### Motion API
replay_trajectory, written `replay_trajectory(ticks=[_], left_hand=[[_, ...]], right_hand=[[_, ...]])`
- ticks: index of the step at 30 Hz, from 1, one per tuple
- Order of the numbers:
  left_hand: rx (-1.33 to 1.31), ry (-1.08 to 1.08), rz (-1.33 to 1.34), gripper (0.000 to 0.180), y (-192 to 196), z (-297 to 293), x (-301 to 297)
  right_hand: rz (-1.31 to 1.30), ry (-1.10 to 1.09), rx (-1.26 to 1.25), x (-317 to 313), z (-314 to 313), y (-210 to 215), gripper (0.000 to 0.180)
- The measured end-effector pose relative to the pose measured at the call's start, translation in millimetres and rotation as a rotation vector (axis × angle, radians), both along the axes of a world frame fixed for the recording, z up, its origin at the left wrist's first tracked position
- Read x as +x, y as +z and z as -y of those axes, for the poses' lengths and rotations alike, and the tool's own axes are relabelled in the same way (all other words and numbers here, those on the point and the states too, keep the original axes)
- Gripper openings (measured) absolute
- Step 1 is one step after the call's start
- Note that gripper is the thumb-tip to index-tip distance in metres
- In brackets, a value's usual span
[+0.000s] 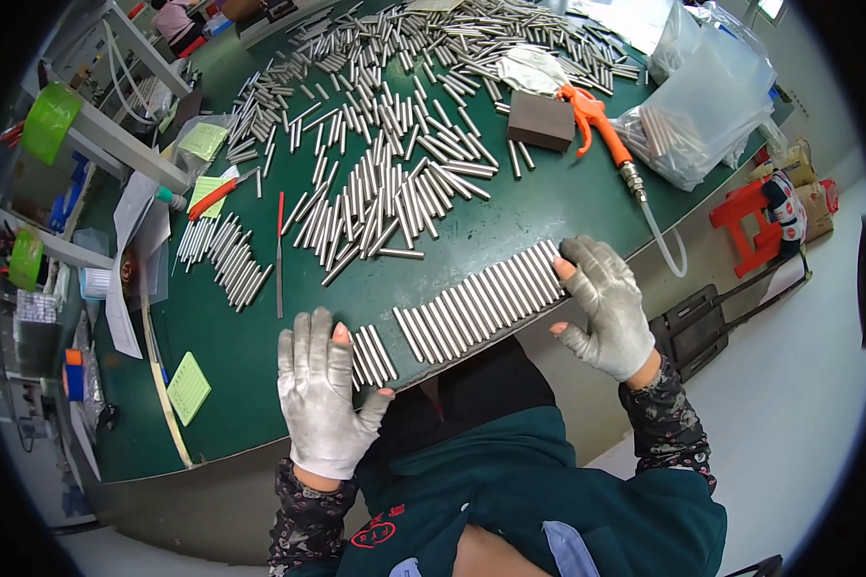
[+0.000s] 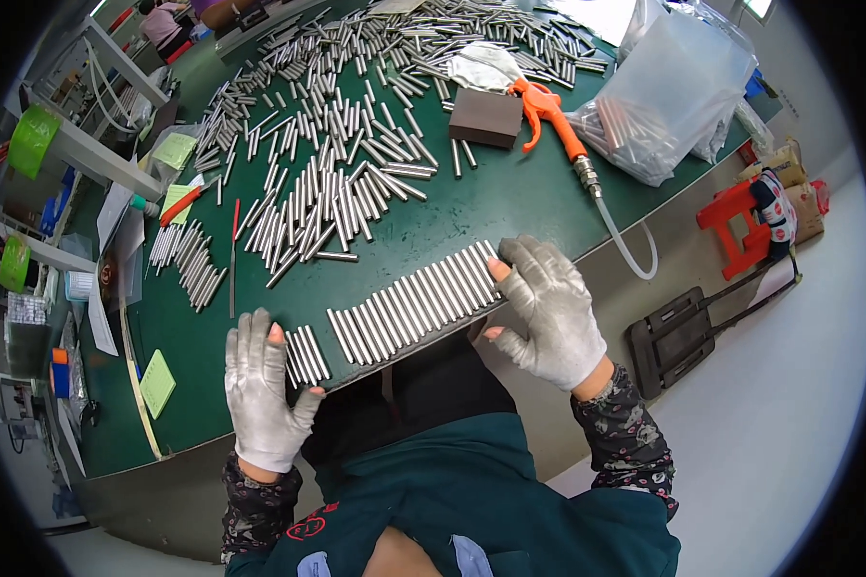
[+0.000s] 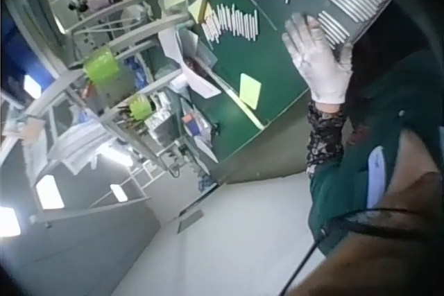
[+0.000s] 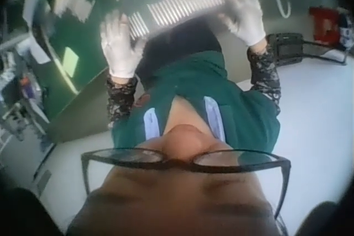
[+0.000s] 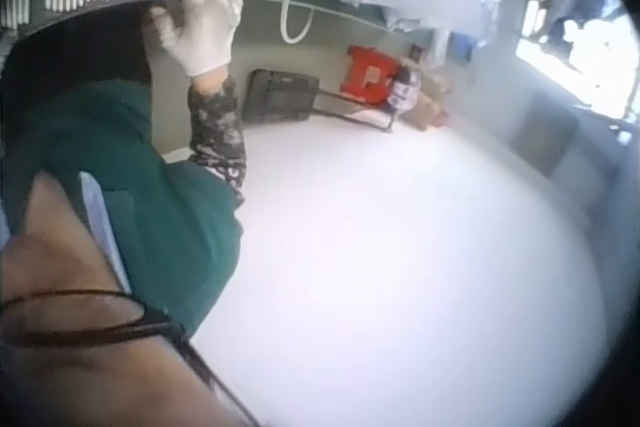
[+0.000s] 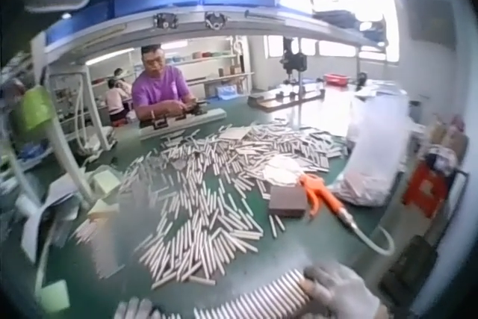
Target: Organizing, cleaning, and inspecting small metal cylindrical components at a factory workbench using an air duster and abrasive block.
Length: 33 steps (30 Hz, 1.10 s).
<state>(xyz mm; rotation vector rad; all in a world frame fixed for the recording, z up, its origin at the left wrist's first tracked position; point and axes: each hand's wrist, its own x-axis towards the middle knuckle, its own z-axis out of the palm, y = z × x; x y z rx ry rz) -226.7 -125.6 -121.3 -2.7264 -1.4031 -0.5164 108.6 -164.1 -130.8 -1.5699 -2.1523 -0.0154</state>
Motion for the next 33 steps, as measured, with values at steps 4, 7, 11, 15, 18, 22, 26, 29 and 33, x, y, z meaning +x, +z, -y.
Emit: replay_trajectory(ticks=[4,7,11,15,18,22,26,29,33], left_hand=[[-0.088,0.019,-0.069,0.083,-5,9,-5],[-0.087,0.018,-0.054,0.089,-7,10,5],[-0.118,-0.053,-0.003,0.092,-4,7,22],[-0.095,-0.092,0.045,0.096,-2,-8,37],[-0.089,-0.080,0.058,0.097,-2,-13,50],[-0.124,-0.072,0.047,0.086,-2,-13,57],[-0.113,-0.095,0.099,0.082,-4,-14,63],[-0.091,-0.091,0.123,0.071,5,-13,60],[-0.073,-0.081,0.056,0.069,-4,-12,57]], right_hand=[[0.029,-0.016,0.004,-1,0,-1,0.066],[0.014,-0.026,-0.018,-4,2,0,0.066],[0.026,-0.024,-0.042,-9,3,5,0.068],[0.019,-0.031,-0.059,-12,3,5,0.070],[0.043,-0.028,-0.060,-12,0,3,0.071],[0.062,-0.031,-0.060,-10,-1,4,0.070],[0.056,-0.020,-0.052,-4,2,8,0.067],[-0.084,-0.036,0.013,-2,-12,21,0.059],[-0.131,-0.284,0.157,18,-42,49,0.048]])
